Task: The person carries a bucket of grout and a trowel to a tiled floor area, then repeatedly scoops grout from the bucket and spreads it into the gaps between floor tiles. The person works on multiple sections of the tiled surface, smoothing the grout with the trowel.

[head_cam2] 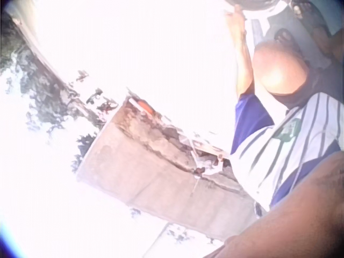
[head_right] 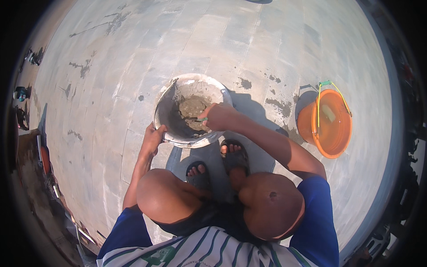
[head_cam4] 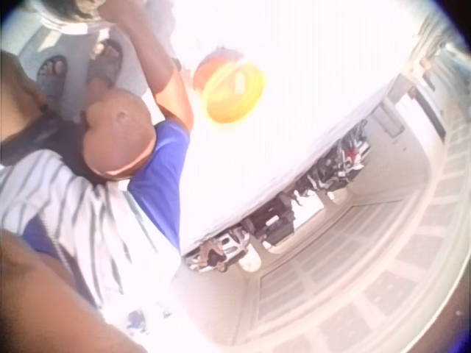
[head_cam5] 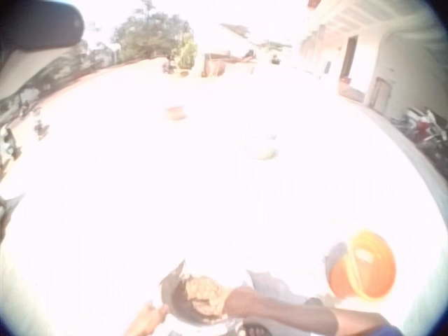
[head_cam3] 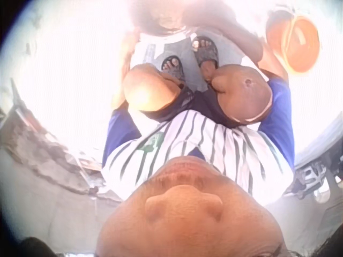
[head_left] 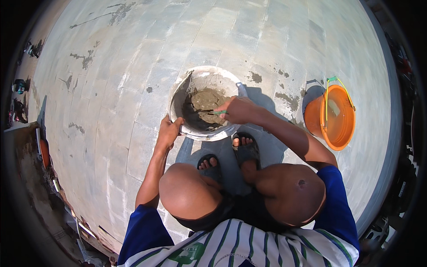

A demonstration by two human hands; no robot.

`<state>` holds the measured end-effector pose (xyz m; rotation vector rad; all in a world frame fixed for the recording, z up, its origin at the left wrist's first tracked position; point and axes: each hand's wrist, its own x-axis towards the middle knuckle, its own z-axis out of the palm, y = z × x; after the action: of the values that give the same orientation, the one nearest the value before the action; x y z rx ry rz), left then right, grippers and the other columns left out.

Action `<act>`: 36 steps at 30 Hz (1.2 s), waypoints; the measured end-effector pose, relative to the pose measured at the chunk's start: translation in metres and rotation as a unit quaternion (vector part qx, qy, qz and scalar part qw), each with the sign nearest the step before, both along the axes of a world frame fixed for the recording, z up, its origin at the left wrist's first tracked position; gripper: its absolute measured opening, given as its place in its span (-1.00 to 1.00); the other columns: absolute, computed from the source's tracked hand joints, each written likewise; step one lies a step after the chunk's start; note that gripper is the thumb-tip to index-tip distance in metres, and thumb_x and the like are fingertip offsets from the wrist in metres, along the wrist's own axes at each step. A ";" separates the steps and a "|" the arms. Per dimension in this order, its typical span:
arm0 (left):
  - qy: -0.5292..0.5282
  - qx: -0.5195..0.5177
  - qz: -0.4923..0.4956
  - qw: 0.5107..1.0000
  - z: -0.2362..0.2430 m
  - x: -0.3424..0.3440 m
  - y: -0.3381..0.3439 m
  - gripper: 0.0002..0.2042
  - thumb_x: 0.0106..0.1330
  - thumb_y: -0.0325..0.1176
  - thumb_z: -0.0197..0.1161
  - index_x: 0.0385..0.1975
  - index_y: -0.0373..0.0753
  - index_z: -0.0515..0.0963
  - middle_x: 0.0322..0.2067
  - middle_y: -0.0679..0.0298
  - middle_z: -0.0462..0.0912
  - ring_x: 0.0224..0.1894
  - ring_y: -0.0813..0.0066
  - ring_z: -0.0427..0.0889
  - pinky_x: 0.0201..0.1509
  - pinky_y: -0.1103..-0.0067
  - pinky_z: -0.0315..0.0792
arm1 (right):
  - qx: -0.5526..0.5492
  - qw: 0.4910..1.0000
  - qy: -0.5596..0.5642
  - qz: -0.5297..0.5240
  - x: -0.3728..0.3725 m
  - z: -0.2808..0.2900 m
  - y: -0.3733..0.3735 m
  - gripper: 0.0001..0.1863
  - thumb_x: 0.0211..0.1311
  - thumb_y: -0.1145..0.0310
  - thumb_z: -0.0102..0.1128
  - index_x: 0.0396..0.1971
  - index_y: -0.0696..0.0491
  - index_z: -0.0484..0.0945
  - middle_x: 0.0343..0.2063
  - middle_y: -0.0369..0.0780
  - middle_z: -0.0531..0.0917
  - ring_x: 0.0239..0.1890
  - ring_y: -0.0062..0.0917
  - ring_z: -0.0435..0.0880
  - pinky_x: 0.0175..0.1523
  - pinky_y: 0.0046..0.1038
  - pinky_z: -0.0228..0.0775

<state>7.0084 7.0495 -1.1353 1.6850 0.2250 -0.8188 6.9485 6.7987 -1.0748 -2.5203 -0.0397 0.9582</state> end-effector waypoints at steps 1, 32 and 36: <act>-0.001 0.002 0.001 1.000 0.001 -0.004 0.001 -0.77 0.14 -0.42 0.18 -0.29 -0.44 0.45 -0.51 0.20 0.57 -0.55 0.55 0.51 -0.52 0.60 0.43 | -0.003 1.000 0.007 0.007 0.002 0.002 0.001 -0.69 0.18 0.19 0.09 -0.07 -0.18 0.59 -0.16 -0.12 0.61 -0.11 -0.26 0.61 0.02 -0.29 0.42; -0.041 0.157 0.466 0.870 0.168 -0.141 0.163 -0.86 0.18 -0.31 0.16 -0.45 -0.24 0.46 -0.60 0.44 0.40 -0.56 0.72 0.36 -0.47 0.73 0.29 | 0.035 0.745 -0.235 0.623 0.112 0.058 0.289 -0.59 0.05 0.32 0.13 -0.02 -0.13 0.58 -0.15 -0.21 0.65 -0.09 -0.29 0.62 -0.03 -0.31 0.48; -0.051 0.127 0.496 0.858 0.153 -0.171 0.196 -0.87 0.20 -0.32 0.14 -0.53 -0.20 0.50 -0.61 0.46 0.41 -0.56 0.75 0.37 -0.47 0.74 0.30 | 0.068 0.724 -0.165 0.666 0.098 0.049 0.334 -0.50 -0.01 0.32 0.14 0.04 -0.08 0.53 -0.12 -0.19 0.64 -0.11 -0.30 0.62 -0.05 -0.32 0.47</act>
<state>6.8378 7.2455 -0.9822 1.5464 1.0598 0.0905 7.0462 7.1330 -1.0260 -2.1928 -2.1439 0.7816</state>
